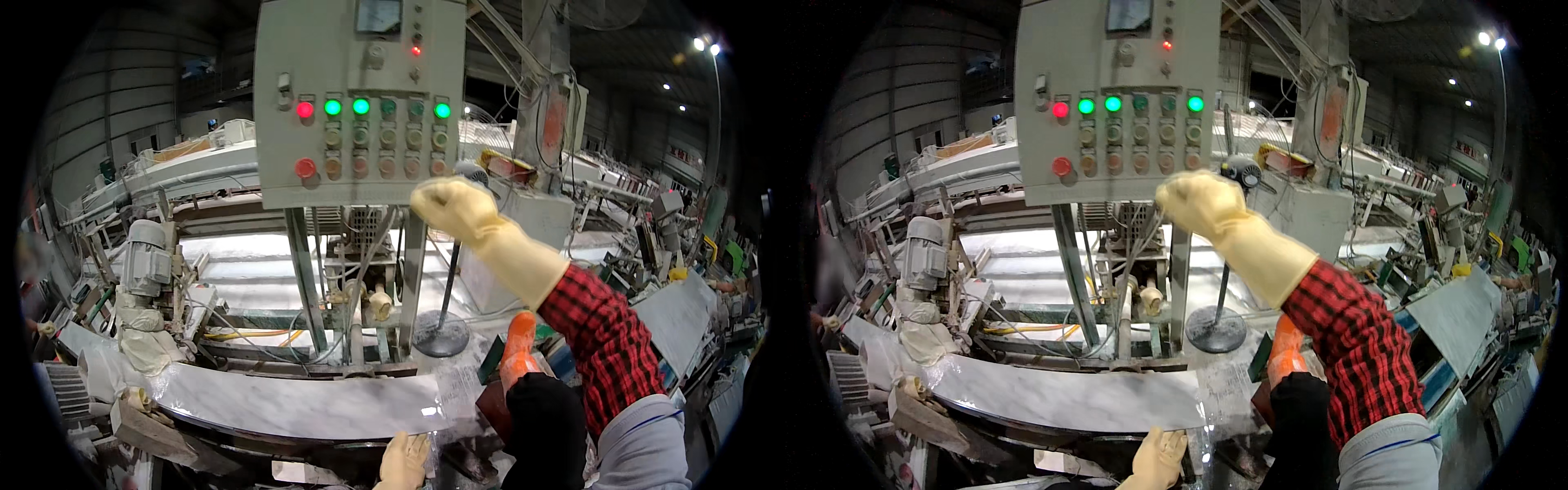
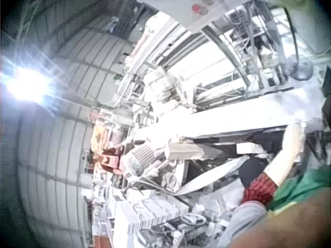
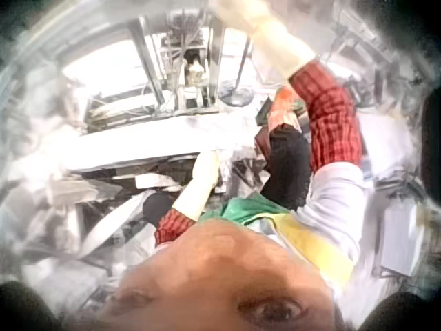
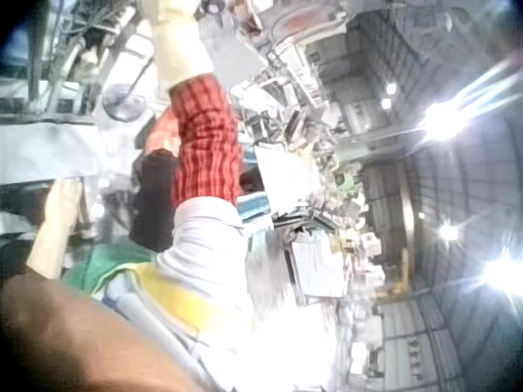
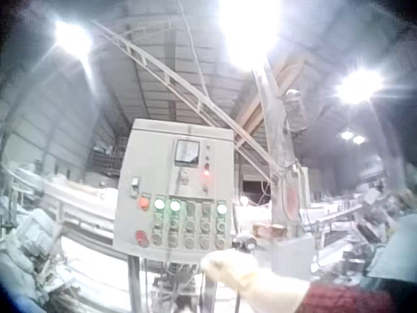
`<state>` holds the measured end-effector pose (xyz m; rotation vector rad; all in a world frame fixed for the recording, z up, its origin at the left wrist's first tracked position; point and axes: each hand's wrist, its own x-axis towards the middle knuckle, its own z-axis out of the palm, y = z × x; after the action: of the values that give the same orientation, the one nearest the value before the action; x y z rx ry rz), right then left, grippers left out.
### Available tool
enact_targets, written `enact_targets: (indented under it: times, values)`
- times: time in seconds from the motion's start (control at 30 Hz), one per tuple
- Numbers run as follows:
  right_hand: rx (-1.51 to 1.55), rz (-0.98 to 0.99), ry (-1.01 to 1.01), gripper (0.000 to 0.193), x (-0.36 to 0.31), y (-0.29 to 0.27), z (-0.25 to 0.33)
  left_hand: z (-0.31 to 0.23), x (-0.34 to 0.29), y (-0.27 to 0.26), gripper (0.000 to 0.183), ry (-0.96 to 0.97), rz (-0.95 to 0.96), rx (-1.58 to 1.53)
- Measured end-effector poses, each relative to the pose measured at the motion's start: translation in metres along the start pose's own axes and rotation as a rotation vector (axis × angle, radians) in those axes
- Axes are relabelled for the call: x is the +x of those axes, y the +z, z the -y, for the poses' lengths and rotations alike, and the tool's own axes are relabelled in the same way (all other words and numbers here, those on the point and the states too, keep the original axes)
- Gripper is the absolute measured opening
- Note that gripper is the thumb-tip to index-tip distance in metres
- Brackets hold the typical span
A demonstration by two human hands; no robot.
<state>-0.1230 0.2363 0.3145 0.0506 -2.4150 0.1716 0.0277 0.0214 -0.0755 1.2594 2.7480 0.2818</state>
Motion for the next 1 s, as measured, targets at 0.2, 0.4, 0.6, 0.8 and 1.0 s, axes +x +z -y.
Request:
enact_targets:
  times: [0.2,0.4,0.6,0.8,1.0]
  values:
    - [-0.153,-0.160,0.264,0.044,0.126,-0.063,0.062,0.001,-0.011,-0.032,0.052,0.077,0.167,0.246]
    - [-0.331,-0.177,0.313,0.048,0.177,-0.069,0.092,0.008,-0.022,-0.025,0.038,-0.055,-0.175,-0.431]
    - [-0.435,-0.152,0.276,0.049,0.194,-0.073,0.091,0.003,-0.013,0.025,0.036,-0.276,-0.546,-1.111]
    - [-0.457,-0.121,0.324,0.053,0.206,-0.072,0.090,0.010,0.013,0.079,0.040,-0.091,-0.478,-1.606]
    - [-0.507,-0.090,0.343,0.047,0.221,-0.066,0.090,0.008,0.007,0.079,0.036,-0.105,-0.573,-1.113]
